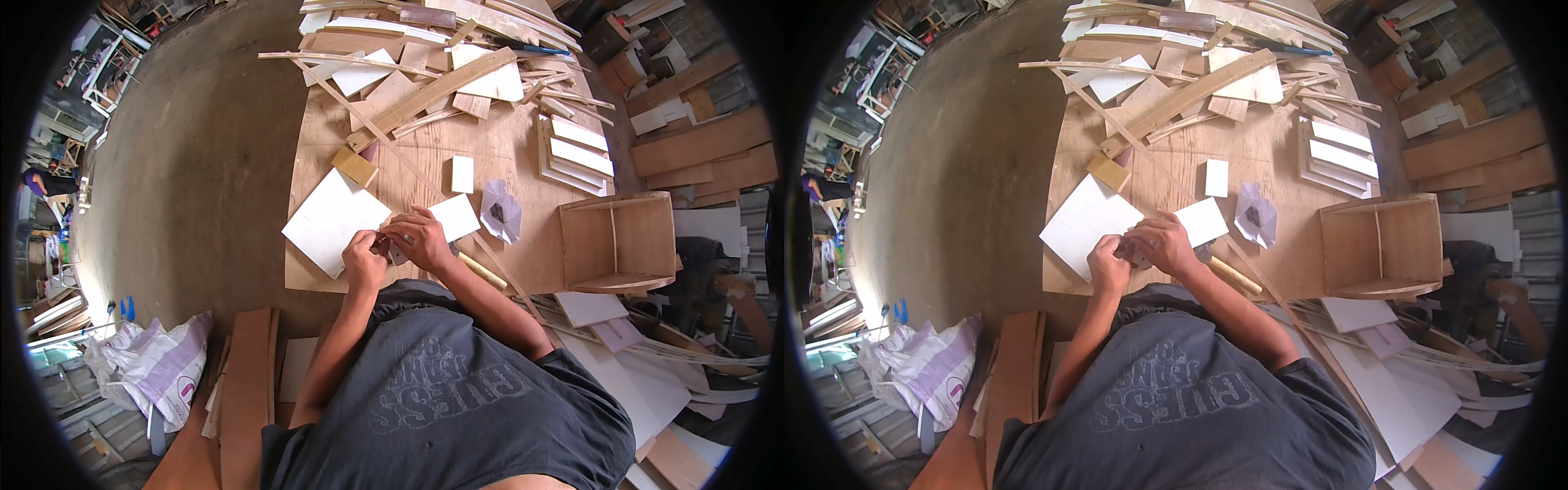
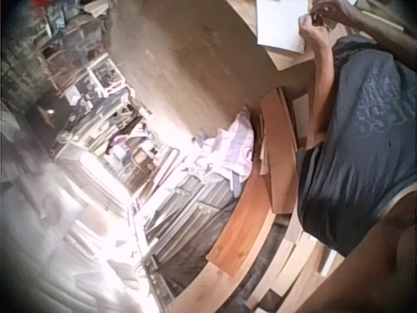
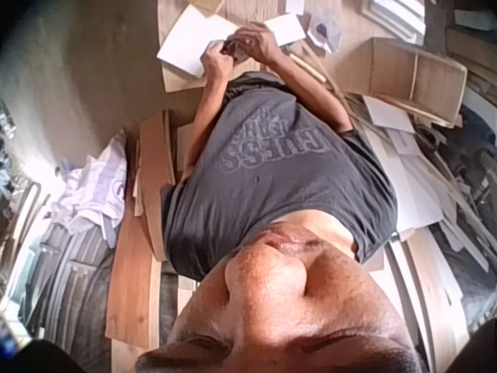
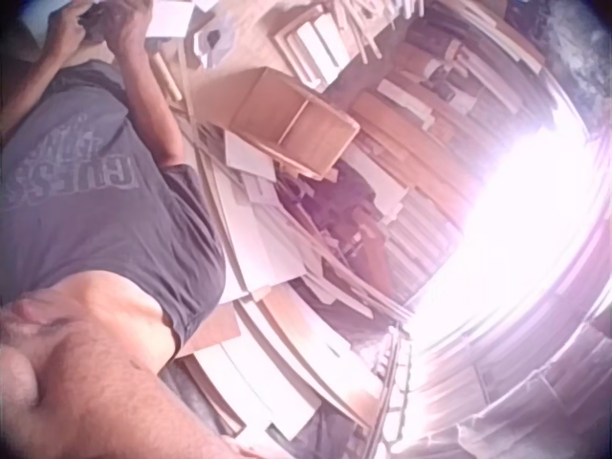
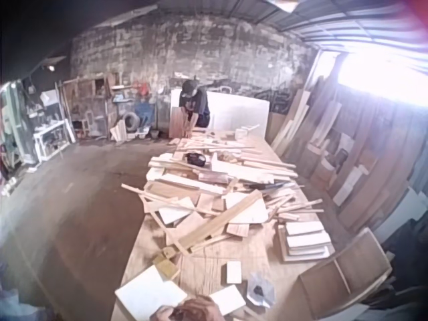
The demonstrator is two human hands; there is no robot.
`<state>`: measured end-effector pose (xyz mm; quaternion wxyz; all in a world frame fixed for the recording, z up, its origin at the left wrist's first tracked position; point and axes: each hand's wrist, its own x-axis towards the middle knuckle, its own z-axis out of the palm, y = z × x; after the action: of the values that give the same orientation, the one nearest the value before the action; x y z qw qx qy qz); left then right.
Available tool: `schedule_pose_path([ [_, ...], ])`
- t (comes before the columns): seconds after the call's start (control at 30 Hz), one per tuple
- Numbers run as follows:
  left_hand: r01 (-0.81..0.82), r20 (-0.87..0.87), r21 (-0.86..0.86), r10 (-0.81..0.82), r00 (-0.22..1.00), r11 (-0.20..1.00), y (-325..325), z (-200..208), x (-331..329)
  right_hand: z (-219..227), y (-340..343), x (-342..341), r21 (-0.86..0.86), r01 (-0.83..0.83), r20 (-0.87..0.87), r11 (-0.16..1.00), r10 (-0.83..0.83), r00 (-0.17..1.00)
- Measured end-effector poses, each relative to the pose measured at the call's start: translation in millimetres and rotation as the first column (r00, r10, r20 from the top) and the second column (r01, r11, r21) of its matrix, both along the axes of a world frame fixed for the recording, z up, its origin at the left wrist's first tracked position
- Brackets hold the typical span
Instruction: The person joins small pieces of wood together, using a hammer to drive a nail into one piece and then securing it to another, while working at a workbench covered in wood scraps.
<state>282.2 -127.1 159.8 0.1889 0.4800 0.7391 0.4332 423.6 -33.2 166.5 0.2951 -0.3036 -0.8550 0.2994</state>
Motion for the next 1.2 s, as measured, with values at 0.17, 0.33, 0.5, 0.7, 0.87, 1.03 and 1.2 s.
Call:
schedule_pose_path([
  [0.17,-0.045,0.085,0.098,0.037,0.996,0.994,-3,-16,3,-5,4,4,-0.054,-0.062,0.011,0.997,0.063,0.998],
  [0.33,-0.073,0.021,0.165,0.071,0.997,0.984,-2,-10,5,16,14,19,0.127,0.113,0.301,0.985,-0.147,0.942],
  [0.5,-0.085,0.037,0.126,0.081,0.996,0.988,0,-12,5,13,19,20,0.045,0.079,0.364,0.996,-0.09,0.927],
  [0.7,-0.132,0.094,0.127,0.121,0.988,0.983,-1,-18,11,7,17,21,0.034,0.095,0.314,0.995,-0.101,0.944],
  [0.87,-0.151,0.069,0.116,0.143,0.987,0.982,0,-19,16,4,20,24,0.053,0.086,0.323,0.995,-0.098,0.941],
  [1.03,-0.201,0.041,0.122,0.197,0.979,0.972,1,-26,21,15,14,37,0.091,0.143,0.095,0.986,-0.151,0.984],
  [1.2,-0.209,0.086,0.121,0.2,0.976,0.97,0,-23,26,29,-11,101,0.119,0.307,-0.195,0.944,-0.281,0.94],
])
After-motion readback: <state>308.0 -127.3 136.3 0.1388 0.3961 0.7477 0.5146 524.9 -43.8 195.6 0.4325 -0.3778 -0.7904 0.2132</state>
